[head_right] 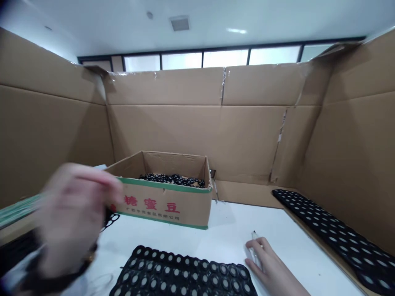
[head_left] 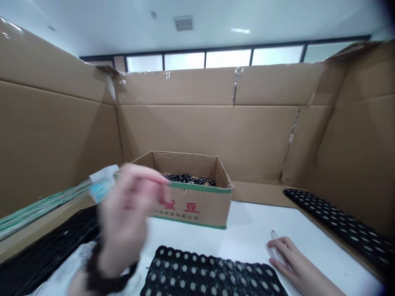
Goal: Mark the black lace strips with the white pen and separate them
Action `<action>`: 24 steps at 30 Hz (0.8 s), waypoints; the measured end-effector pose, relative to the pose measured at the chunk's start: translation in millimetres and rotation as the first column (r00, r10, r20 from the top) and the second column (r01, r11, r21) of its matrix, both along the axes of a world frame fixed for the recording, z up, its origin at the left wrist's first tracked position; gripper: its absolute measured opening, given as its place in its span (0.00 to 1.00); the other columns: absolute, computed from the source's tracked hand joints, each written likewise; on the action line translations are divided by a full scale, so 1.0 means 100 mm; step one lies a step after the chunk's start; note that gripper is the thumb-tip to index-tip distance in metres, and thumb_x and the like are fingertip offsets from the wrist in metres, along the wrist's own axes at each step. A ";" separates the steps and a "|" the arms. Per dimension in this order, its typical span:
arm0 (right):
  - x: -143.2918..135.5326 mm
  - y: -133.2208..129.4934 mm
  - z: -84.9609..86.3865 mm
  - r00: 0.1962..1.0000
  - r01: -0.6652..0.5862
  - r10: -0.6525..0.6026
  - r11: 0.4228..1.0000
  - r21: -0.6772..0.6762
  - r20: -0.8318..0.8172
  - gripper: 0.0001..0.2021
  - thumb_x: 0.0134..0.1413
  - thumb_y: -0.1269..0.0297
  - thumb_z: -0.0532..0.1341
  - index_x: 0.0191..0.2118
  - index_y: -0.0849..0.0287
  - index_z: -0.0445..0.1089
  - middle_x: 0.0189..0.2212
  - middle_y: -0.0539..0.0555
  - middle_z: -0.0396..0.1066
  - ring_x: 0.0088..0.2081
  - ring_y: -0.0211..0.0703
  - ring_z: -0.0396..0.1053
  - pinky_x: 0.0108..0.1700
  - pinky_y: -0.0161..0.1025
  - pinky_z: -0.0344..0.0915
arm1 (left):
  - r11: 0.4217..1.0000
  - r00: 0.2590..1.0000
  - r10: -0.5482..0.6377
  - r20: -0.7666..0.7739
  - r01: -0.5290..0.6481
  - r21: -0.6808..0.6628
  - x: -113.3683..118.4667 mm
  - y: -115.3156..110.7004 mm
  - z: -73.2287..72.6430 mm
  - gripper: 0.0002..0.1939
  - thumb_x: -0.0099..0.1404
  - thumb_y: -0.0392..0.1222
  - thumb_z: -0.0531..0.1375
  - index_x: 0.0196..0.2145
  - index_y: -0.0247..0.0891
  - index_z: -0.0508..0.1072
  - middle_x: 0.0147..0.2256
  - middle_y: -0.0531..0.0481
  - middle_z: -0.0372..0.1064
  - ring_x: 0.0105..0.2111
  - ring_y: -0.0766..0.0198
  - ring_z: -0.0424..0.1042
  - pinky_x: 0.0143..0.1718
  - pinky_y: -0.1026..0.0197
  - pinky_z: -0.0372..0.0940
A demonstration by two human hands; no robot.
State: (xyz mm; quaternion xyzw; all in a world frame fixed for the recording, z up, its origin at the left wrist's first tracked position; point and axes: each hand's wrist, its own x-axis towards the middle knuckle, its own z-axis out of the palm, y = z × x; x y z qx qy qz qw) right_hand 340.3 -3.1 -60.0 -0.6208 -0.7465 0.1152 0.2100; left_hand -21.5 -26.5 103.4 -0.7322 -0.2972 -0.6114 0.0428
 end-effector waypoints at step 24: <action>-0.01 0.04 0.05 0.997 0.041 -0.038 0.998 0.039 -0.060 0.08 0.53 0.61 0.47 0.33 0.58 0.59 0.32 0.56 0.65 0.36 0.45 0.64 0.39 0.40 0.60 | 0.431 0.725 -0.487 -0.487 -0.286 -0.856 -0.59 0.47 -1.02 0.15 0.45 0.38 0.59 0.34 0.38 0.63 0.34 0.53 0.59 0.30 0.66 0.58 0.31 0.65 0.55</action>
